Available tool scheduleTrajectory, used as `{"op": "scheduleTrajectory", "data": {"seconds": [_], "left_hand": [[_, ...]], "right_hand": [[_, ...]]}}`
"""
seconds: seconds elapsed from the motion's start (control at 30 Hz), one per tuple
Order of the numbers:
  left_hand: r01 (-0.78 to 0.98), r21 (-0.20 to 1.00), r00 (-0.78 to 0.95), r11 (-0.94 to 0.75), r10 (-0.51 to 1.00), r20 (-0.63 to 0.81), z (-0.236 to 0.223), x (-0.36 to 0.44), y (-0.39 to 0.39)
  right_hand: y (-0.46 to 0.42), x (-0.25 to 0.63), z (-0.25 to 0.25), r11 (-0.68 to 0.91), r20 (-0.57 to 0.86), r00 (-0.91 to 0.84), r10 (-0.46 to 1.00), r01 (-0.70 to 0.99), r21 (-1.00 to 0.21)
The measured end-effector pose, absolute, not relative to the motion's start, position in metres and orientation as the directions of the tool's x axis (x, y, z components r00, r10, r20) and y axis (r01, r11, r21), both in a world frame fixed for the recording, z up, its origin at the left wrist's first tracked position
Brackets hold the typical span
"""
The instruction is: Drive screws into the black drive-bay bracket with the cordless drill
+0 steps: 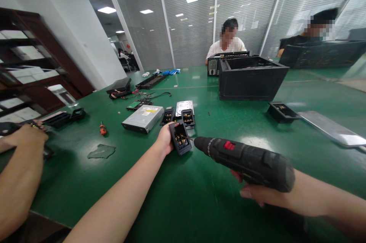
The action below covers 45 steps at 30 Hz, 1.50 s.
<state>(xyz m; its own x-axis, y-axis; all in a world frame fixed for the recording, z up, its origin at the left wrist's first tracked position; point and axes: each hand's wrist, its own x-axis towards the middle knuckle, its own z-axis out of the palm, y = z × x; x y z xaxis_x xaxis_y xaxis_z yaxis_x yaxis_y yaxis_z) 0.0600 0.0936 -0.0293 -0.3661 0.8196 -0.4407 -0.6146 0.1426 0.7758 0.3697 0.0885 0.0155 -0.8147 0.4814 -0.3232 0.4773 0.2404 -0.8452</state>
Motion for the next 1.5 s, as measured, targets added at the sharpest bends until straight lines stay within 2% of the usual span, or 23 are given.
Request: {"op": "scheduleTrajectory", "data": {"seconds": [0.43, 1.1, 1.5], "left_hand": [[-0.613, 0.774, -0.322, 0.157, 0.846, -0.426, -0.0342, 0.0565, 0.0953], [-0.612, 0.776, -0.327, 0.15, 0.846, -0.421, -0.0391, 0.0532, 0.0957], [-0.603, 0.784, -0.344, 0.149, 0.838, -0.424, -0.036, 0.0555, 0.0958]], "right_hand": [[0.0869, 0.368, 0.0179, 0.188, -0.344, -0.8, 0.491, 0.483, -0.855], [0.0888, 0.3695, 0.0138, 0.26, -0.323, -0.807, 0.495, 0.492, -0.831], [0.088, 0.3685, 0.0163, 0.229, -0.342, -0.797, 0.498, 0.501, -0.834]]}}
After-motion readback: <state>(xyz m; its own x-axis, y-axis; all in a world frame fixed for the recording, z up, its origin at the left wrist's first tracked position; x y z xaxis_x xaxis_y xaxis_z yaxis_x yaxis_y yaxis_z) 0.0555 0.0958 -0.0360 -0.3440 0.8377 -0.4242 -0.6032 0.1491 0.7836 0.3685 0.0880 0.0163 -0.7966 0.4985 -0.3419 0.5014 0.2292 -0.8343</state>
